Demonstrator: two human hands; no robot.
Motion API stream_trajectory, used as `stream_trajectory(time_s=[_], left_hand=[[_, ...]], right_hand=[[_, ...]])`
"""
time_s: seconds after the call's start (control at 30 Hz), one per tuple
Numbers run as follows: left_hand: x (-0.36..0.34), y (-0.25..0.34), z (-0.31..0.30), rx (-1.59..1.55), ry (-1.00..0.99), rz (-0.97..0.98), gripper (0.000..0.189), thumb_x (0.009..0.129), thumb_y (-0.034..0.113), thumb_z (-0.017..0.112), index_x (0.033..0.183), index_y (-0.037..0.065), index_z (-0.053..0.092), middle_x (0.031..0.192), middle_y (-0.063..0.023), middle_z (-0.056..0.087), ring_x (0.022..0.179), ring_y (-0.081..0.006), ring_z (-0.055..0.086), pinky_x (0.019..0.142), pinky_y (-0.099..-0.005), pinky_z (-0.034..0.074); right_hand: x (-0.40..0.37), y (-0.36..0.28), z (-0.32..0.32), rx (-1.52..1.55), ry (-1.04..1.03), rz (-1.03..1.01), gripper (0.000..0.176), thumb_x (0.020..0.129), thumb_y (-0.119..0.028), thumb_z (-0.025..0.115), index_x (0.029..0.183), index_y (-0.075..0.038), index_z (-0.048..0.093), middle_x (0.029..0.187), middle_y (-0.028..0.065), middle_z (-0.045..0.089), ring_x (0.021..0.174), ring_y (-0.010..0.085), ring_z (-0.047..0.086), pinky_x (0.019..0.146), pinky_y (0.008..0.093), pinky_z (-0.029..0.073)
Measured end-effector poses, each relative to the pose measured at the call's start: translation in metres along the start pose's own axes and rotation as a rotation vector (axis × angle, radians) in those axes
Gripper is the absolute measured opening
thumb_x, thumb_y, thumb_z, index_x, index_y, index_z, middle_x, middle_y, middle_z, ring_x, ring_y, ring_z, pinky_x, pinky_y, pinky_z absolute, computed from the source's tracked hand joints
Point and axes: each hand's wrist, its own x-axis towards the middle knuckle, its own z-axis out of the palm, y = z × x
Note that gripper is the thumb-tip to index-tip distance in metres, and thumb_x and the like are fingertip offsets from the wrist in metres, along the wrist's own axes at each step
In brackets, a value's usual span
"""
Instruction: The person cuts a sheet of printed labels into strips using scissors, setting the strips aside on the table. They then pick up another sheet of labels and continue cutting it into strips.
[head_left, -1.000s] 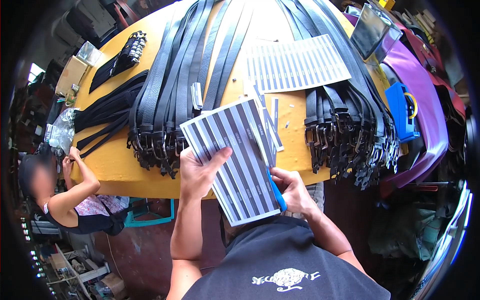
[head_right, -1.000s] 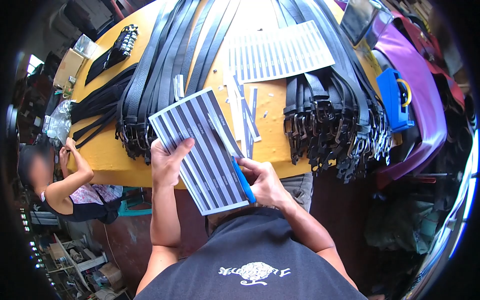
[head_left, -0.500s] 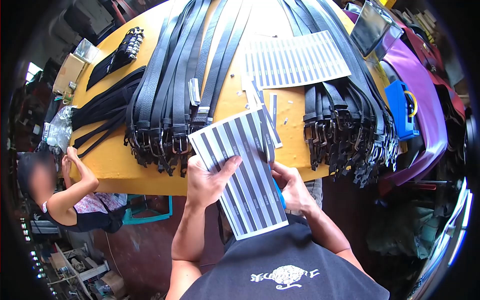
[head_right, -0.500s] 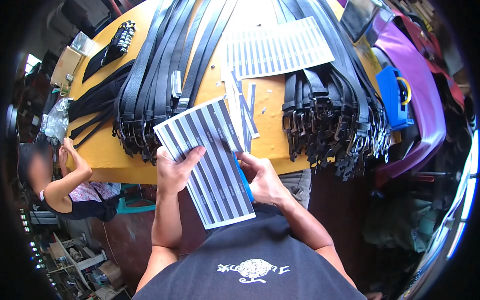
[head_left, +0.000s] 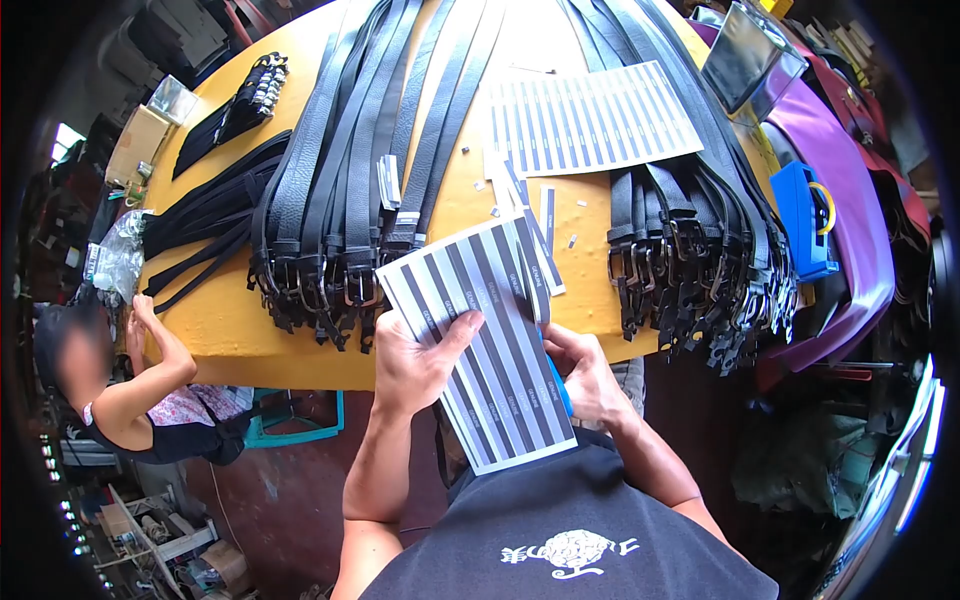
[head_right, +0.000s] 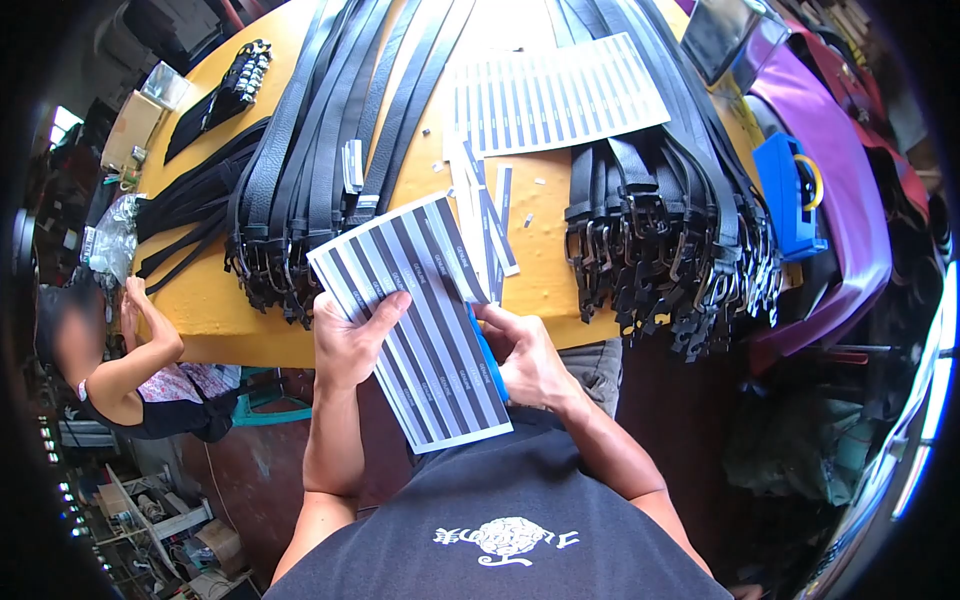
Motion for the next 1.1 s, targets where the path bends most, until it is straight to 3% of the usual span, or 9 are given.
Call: stream_trajectory(time_s=[0.7, 1.1], left_hand=[[-0.001, -0.004, 0.000, -0.060, 0.001, -0.002, 0.011, 0.084, -0.001, 0.065, 0.094, -0.007, 0.065, 0.082, -0.0063, 0.068, 0.070, -0.0077, 0.062, 0.062, -0.0217, 0.050], [-0.002, -0.006, 0.000, -0.105, 0.007, -0.033, 0.009, 0.085, 0.001, 0.065, 0.092, -0.005, 0.067, 0.080, -0.0044, 0.068, 0.068, -0.0061, 0.060, 0.060, -0.0207, 0.048]], right_hand=[[0.002, 0.007, -0.006, -0.011, 0.005, -0.007, 0.055, 0.077, -0.008, 0.077, 0.123, 0.005, 0.051, 0.102, 0.0114, 0.067, 0.091, 0.0079, 0.058, 0.080, 0.0244, 0.049], [0.002, 0.010, -0.006, -0.047, 0.035, -0.011, 0.049, 0.077, -0.007, 0.076, 0.120, 0.005, 0.054, 0.096, 0.0092, 0.068, 0.086, 0.0055, 0.058, 0.074, 0.0223, 0.050]])
